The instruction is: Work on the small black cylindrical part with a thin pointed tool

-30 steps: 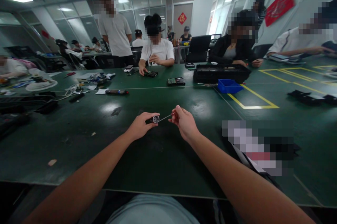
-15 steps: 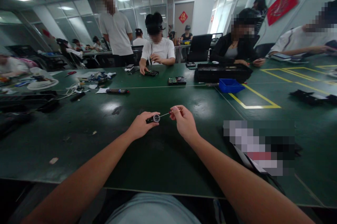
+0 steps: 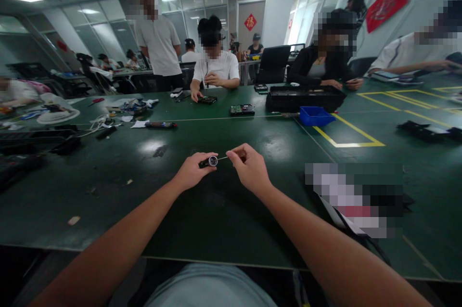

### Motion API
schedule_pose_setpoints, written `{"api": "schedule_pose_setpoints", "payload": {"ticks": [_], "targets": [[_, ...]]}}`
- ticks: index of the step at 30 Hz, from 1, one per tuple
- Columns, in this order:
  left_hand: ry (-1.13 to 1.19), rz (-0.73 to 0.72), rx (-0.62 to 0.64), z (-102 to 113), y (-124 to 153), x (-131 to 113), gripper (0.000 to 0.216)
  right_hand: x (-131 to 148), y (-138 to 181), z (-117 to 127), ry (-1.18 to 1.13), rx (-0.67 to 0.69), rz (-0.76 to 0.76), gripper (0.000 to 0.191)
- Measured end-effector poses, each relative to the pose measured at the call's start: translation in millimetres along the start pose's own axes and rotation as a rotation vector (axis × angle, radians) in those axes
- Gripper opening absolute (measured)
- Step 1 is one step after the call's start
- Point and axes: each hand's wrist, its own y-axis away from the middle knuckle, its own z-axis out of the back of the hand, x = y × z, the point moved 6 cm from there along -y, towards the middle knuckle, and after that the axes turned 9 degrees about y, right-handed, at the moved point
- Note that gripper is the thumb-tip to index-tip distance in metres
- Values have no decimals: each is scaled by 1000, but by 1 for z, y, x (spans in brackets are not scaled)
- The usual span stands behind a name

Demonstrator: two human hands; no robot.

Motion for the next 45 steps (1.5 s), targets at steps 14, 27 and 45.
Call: {"api": "schedule_pose_setpoints", "payload": {"ticks": [14, 27, 45], "targets": [[0, 21, 4, -1, -1, 4, 42, 5, 1, -5, 18, 84, 19, 34], [24, -9, -10, 0, 0, 5, 41, 0, 4, -6, -34, 69, 3, 30], [37, -59, 44, -4, -3, -4, 42, -39, -7, -24, -749, -4, -408, 27]]}}
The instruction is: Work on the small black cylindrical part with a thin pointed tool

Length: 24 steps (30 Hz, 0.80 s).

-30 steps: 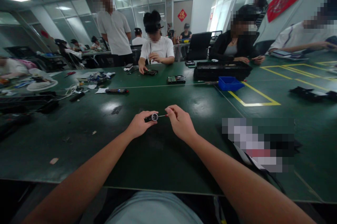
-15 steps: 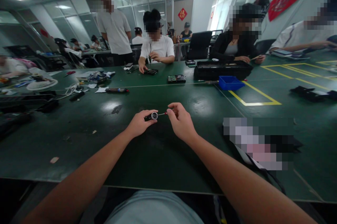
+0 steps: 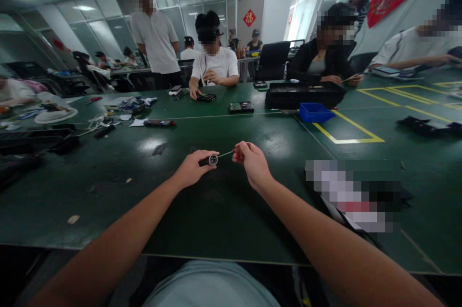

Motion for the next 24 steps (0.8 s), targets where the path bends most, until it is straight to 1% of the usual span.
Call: {"api": "schedule_pose_setpoints", "payload": {"ticks": [2, 4, 7, 11, 14, 17, 24], "targets": [[-22, -7, 28, -2, -1, 0, 42, -7, -2, 0, -49, 5, -109, 26], [-51, 1, 39, -3, -2, 1, 42, -7, -3, 2, -45, -12, -110, 25], [-70, 13, 46, -4, -1, 1, 42, -1, -2, 3, 34, -41, 19, 24], [-65, 31, 34, -2, 0, 0, 41, 9, 3, 3, 216, -48, 202, 25], [-59, 51, 22, 0, 1, 0, 41, 19, 9, 3, 346, -70, 302, 25], [-61, 56, 14, 0, 1, 1, 42, 27, 14, 2, 402, -77, 356, 25], [-71, 49, 12, -1, 1, 3, 42, 28, 18, -5, 482, -30, 373, 26]]}}
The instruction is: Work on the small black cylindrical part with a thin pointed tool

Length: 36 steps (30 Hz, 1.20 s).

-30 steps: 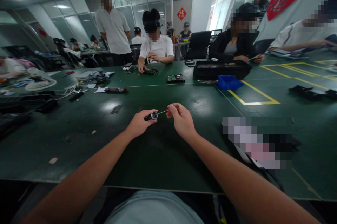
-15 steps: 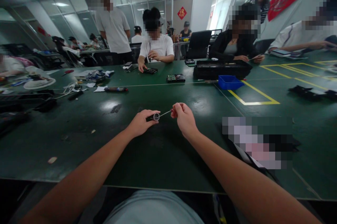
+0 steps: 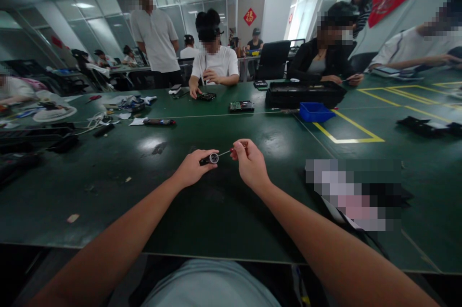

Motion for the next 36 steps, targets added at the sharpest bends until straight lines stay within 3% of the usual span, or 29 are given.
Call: {"api": "schedule_pose_setpoints", "payload": {"ticks": [9, 16, 22, 31, 36], "targets": [[47, 38, -2, 2, 1, 1, 43, 16, 1, 10, 282, 18, 0, 31], [64, 49, -21, 2, 1, 8, 45, 19, 4, 2, 264, 85, 115, 13], [59, 55, -3, 0, 0, 9, 44, 10, 1, 2, 313, 92, 30, 33], [77, 69, -3, 0, 1, 7, 43, 12, 1, -1, 299, 126, 27, 20], [73, 54, 11, -1, 1, 6, 41, 5, 0, -3, 291, 140, 13, 30]]}}
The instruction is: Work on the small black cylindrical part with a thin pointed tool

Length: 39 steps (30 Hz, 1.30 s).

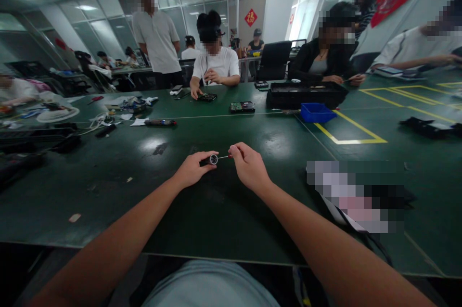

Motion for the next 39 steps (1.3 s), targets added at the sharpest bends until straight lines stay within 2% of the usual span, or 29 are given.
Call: {"api": "schedule_pose_setpoints", "payload": {"ticks": [5, 10, 15, 19, 24, 30, 39], "targets": [[6, -1, -7, 1, 0, 0, 41, -5, 0, 0, -126, -72, 10, 24], [8, -9, -16, 1, 0, -3, 41, -4, -2, -2, -299, -50, 0, 21], [-31, -55, -21, 2, 1, -11, 43, -22, -8, -7, -507, -89, -149, 31], [-127, -93, 18, -1, 0, -11, 43, -37, -14, -13, -623, -19, -268, 34], [-143, -73, 40, -4, -2, -4, 44, -39, -14, -9, -561, -85, -259, 33], [-121, -77, 23, -3, -1, -10, 43, -22, -7, -1, -393, -161, -114, 27], [-107, -106, -8, 0, 0, -13, 41, -1, -1, 3, -167, -132, 27, 23]]}}
